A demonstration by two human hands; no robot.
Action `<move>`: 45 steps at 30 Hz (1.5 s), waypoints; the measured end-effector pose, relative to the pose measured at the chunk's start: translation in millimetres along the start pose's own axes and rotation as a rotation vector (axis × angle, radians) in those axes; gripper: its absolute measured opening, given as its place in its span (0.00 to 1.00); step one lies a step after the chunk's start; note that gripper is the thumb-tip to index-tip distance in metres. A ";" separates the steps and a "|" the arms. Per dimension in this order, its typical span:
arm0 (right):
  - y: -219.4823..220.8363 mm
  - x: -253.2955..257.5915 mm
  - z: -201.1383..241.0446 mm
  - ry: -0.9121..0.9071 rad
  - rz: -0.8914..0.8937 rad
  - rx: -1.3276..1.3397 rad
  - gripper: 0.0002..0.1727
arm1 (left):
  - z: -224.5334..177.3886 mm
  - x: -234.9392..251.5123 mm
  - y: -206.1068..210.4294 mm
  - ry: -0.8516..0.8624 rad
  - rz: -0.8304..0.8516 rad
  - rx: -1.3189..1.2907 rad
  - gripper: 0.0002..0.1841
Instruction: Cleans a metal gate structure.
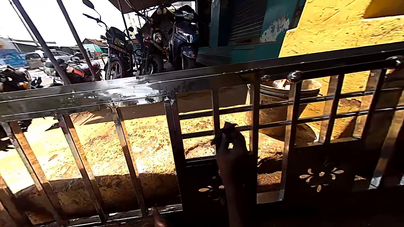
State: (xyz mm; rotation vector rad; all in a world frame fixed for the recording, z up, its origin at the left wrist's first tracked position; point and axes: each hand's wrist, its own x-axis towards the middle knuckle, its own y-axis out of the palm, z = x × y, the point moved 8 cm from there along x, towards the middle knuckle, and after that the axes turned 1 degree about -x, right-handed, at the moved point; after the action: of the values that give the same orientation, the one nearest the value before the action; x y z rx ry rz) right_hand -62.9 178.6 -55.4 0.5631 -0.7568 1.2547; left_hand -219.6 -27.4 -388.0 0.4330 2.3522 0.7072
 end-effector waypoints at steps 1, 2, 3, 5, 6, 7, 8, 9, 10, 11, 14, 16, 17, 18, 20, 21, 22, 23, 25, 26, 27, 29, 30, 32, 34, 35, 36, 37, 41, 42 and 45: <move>5.4 5.7 -0.5 0.015 0.054 -0.063 0.13 | 0.2 -1.2 1.2 -0.001 0.011 -0.004 0.55; 14.8 7.4 1.6 -0.001 0.089 -0.127 0.13 | -2.4 -5.3 3.3 0.001 0.001 -0.003 0.55; 23.2 9.9 6.6 -0.035 0.097 -0.177 0.12 | -7.0 -9.6 5.6 0.012 -0.019 0.000 0.55; 29.9 32.1 25.7 -0.100 0.064 -0.191 0.09 | -11.2 -11.2 7.2 0.032 -0.016 0.006 0.54; 31.3 52.0 38.9 -0.137 0.049 -0.177 0.09 | -10.9 -10.6 7.5 0.031 -0.018 0.003 0.53; 32.9 75.0 54.1 -0.171 0.047 -0.169 0.10 | -10.7 -11.9 8.7 0.030 -0.021 0.003 0.51; 34.7 97.6 67.9 -0.179 0.071 -0.157 0.12 | -8.6 -10.2 7.6 0.028 -0.014 -0.004 0.50; 36.2 116.0 77.4 -0.163 0.113 -0.155 0.13 | -7.6 -7.9 5.6 0.027 -0.014 -0.012 0.50; 37.6 126.5 79.2 -0.110 0.179 -0.172 0.15 | -7.5 -5.9 4.4 0.021 -0.017 -0.016 0.51; 37.2 126.0 74.2 -0.089 0.188 -0.165 0.16 | -7.1 -5.6 4.9 0.013 -0.020 -0.022 0.53; 23.2 56.2 25.2 -0.093 0.129 -0.132 0.14 | -6.2 -11.5 7.5 -0.003 -0.056 -0.050 0.53; 7.4 -9.2 -15.1 -0.113 0.047 -0.217 0.13 | -10.3 -14.4 9.5 0.010 -0.109 -0.080 0.49; 2.1 -31.4 -26.1 -0.154 -0.011 -0.267 0.13 | -12.5 -14.7 9.7 0.031 -0.129 -0.092 0.46; -0.3 -40.5 -28.5 -0.197 -0.048 -0.290 0.13 | -13.6 -16.6 9.7 0.053 -0.141 -0.100 0.43; 4.2 -21.2 -14.1 -0.272 -0.045 -0.273 0.12 | -11.6 -17.4 7.4 0.073 -0.150 -0.119 0.42; 11.0 1.9 0.7 -0.294 -0.003 -0.253 0.12 | -11.3 -15.1 7.1 0.090 -0.132 -0.126 0.43; 19.1 30.0 19.5 -0.313 0.028 -0.235 0.12 | -8.6 -9.3 4.6 0.106 -0.103 -0.133 0.44; 27.0 59.2 40.2 -0.325 0.037 -0.237 0.14 | -6.0 -6.1 2.4 0.107 -0.072 -0.130 0.46; 39.4 104.4 72.4 -0.296 0.075 -0.305 0.17 | 1.9 -0.4 -7.7 0.096 -0.049 -0.089 0.49; 43.6 114.8 78.9 -0.266 0.090 -0.339 0.19 | 2.9 1.8 -8.7 0.084 -0.063 -0.085 0.50; 45.3 113.2 78.1 -0.255 0.067 -0.336 0.18 | 3.6 3.7 -9.3 0.071 -0.087 -0.082 0.51; 38.7 72.3 51.0 -0.229 0.016 -0.304 0.16 | 6.9 3.1 -11.2 0.039 -0.114 -0.087 0.52; 31.6 40.9 28.2 -0.206 0.013 -0.298 0.16 | 7.6 2.3 -9.6 0.029 -0.122 -0.091 0.52; 15.8 -23.3 -17.4 -0.208 0.021 -0.346 0.16 | 6.4 0.0 -6.7 0.027 -0.129 -0.107 0.51; 7.3 -47.6 -31.0 -0.246 0.027 -0.373 0.14 | 3.7 -1.6 -6.6 0.040 -0.137 -0.143 0.49; 8.4 -40.9 -24.6 -0.269 0.034 -0.378 0.13 | 2.9 -2.8 -7.1 0.053 -0.153 -0.154 0.48; 12.5 -25.5 -13.4 -0.305 0.034 -0.372 0.13 | 2.0 -3.6 -6.8 0.071 -0.157 -0.152 0.47; 18.3 -2.8 2.0 -0.350 0.028 -0.350 0.13 | 2.3 -3.5 -5.6 0.088 -0.161 -0.145 0.46; 47.7 99.8 76.0 -0.415 0.022 -0.356 0.17 | 4.6 -0.2 -7.9 0.163 -0.189 -0.114 0.46; 51.0 108.9 82.0 -0.373 0.041 -0.396 0.18 | 4.2 -0.1 -8.3 0.175 -0.209 -0.117 0.46; 44.1 73.7 57.7 -0.361 0.039 -0.389 0.16 | 4.7 1.2 -6.7 0.197 -0.268 -0.145 0.44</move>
State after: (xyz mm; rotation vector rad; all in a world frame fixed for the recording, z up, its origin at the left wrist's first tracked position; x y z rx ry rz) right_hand -107.5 192.2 37.0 0.4591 -1.2859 1.0143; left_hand -218.3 -30.5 -395.5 -0.0181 2.4573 0.8137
